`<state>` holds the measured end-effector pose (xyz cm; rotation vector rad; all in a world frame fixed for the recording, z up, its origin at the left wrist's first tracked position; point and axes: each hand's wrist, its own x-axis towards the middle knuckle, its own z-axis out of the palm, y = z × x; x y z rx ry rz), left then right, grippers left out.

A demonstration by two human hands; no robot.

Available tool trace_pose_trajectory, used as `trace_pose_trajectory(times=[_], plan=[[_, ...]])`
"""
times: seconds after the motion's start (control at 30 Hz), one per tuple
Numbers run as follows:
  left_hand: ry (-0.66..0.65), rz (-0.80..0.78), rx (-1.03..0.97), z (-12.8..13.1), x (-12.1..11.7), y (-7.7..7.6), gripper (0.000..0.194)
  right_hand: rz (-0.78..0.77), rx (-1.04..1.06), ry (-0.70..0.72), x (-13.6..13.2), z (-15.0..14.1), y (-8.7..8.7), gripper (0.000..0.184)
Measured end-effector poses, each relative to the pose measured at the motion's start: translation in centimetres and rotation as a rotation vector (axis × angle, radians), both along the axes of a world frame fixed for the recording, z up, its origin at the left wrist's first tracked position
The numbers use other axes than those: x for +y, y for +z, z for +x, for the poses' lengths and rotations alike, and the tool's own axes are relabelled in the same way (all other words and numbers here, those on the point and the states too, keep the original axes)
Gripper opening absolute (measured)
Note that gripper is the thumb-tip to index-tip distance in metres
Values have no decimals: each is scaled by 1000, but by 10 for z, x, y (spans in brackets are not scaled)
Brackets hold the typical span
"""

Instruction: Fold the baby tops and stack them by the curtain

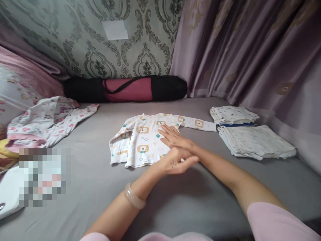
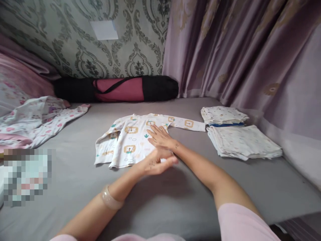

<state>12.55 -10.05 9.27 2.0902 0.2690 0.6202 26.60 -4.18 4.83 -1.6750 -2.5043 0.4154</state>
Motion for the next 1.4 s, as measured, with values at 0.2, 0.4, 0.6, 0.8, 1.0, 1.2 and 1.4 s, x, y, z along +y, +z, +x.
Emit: trace_pose_trajectory(times=[0.2, 0.4, 0.6, 0.8, 1.0, 1.2, 1.4], plan=[[525, -279, -219, -8, 33, -8, 55, 42, 42, 82, -48, 8, -1, 60], [716, -379, -313, -15, 52, -17, 53, -8, 37, 82, -87, 12, 9, 60], [772, -397, -348, -32, 68, -13, 52, -77, 11, 53, -127, 18, 16, 56], [937, -467, -439, -62, 95, -10, 51, -207, -81, 87, -128, 23, 63, 42], [1051, -510, -467, -79, 111, -16, 53, -42, 42, 30, -17, -14, 58, 42], [1095, -558, -476, -87, 117, -20, 54, -10, 42, -174, 76, -64, 10, 63], [1123, -580, -505, -94, 124, -22, 56, 16, 0, -196, 86, -64, -9, 66]])
